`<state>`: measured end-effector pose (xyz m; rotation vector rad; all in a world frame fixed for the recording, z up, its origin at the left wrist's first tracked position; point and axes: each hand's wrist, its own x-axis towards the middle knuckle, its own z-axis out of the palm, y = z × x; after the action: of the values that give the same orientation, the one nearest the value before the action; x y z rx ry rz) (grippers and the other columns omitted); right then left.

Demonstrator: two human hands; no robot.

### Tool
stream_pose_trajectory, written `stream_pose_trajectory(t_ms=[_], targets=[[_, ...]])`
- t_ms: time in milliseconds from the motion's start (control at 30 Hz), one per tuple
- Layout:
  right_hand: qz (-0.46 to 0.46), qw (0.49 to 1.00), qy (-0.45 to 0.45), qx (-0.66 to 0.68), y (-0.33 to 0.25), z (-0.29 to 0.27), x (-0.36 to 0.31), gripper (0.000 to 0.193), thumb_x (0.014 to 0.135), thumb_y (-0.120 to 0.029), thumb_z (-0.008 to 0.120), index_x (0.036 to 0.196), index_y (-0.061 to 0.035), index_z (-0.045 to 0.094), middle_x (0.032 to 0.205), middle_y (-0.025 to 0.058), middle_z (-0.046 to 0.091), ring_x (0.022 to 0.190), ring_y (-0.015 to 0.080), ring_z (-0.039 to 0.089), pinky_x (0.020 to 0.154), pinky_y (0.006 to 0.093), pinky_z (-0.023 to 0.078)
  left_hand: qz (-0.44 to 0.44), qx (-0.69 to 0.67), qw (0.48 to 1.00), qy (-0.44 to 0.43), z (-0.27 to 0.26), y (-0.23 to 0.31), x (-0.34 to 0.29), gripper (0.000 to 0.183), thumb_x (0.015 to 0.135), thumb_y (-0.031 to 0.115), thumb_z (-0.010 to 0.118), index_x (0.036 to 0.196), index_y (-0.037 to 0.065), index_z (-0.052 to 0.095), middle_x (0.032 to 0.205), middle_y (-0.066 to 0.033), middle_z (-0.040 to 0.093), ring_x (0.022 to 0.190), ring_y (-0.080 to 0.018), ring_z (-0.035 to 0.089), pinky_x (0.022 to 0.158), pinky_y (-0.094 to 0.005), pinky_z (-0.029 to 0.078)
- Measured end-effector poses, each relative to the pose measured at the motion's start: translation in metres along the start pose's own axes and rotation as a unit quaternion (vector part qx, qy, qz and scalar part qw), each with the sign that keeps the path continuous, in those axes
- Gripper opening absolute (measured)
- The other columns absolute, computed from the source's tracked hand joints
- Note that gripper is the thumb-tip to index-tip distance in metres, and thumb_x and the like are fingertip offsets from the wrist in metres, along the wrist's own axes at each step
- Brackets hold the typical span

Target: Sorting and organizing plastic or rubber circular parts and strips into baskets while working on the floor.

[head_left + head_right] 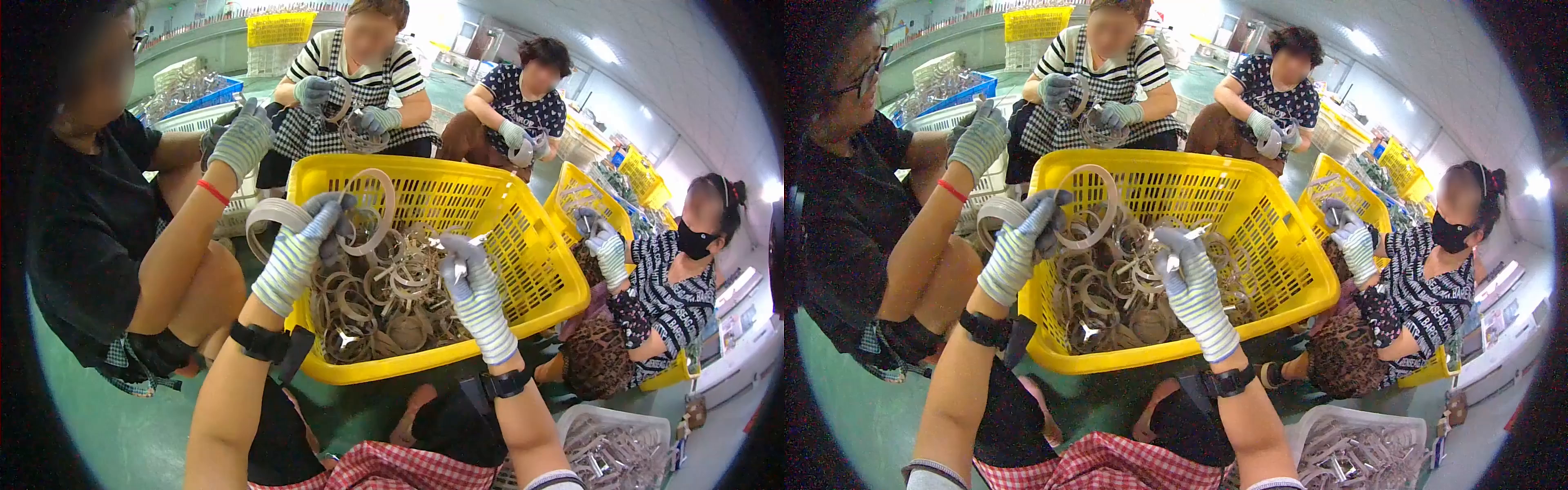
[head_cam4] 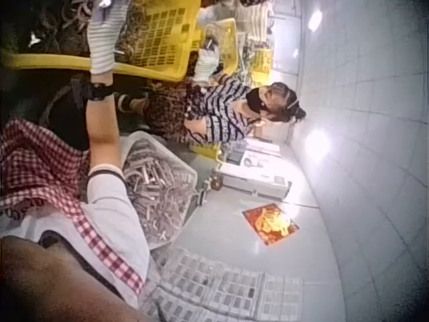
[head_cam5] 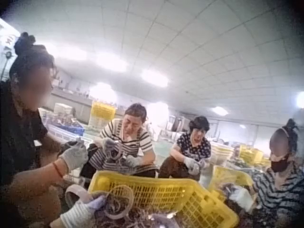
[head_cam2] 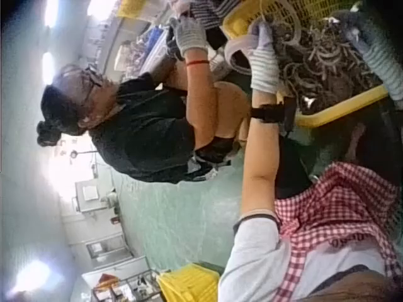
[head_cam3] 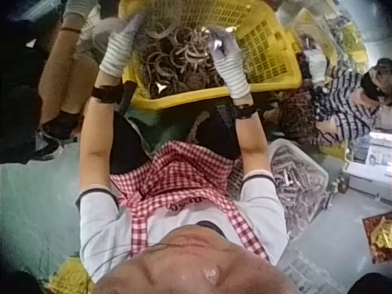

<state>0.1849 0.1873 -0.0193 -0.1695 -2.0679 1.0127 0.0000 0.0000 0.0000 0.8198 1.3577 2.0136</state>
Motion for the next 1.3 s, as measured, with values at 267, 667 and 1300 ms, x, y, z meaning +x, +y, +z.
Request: stream_pose_trajectory(t_ms=[267, 667, 1300], targets=[[-0.179, 0.936, -0.165, -0.254, -0.011, 0.009, 0.005, 0.037, 0.069, -0.002, 0.061, 0.104, -0.0122, 0.06, 0.09, 0.011, 0.062, 0.075, 0.0305, 0.062, 0.068, 0.0389, 0.051, 0.015, 0.05, 0.998, -0.021, 0.004, 0.023, -0.01, 0.032, 0.093, 0.032, 0.054, 0.11, 0.005, 0.06, 0.073, 0.0035, 0.053, 0.049, -0.0009, 0.037, 0.045, -0.0163, 0.03], [-0.123, 0.873, -0.295, -0.368, -0.011, 0.023, 0.001, 0.029, 0.074, 0.0, 0.057, 0.099, -0.0126, 0.061, 0.093, 0.0173, 0.062, 0.077, 0.0369, 0.061, 0.069, 0.0435, 0.051, 0.006, 0.095, 0.995, -0.027, -0.001, 0.01, -0.008, 0.028, 0.09, 0.032, 0.059, 0.103, 0.007, 0.062, 0.074, 0.0035, 0.058, 0.053, -0.0028, 0.044, 0.048, -0.0181, 0.035], [-0.015, 0.959, -0.174, -0.225, -0.002, 0.001, -0.002, 0.043, 0.078, -0.002, 0.058, 0.12, -0.0096, 0.054, 0.11, 0.02, 0.058, 0.1, 0.0389, 0.057, 0.086, 0.0424, 0.047, 0.116, 0.208, 0.971, 0.011, 0.034, -0.01, -0.013, 0.028, 0.08, 0.009, 0.067, 0.108, 0.003, 0.061, 0.08, 0.0001, 0.06, 0.071, -0.008, 0.053, 0.064, -0.0225, 0.045]])
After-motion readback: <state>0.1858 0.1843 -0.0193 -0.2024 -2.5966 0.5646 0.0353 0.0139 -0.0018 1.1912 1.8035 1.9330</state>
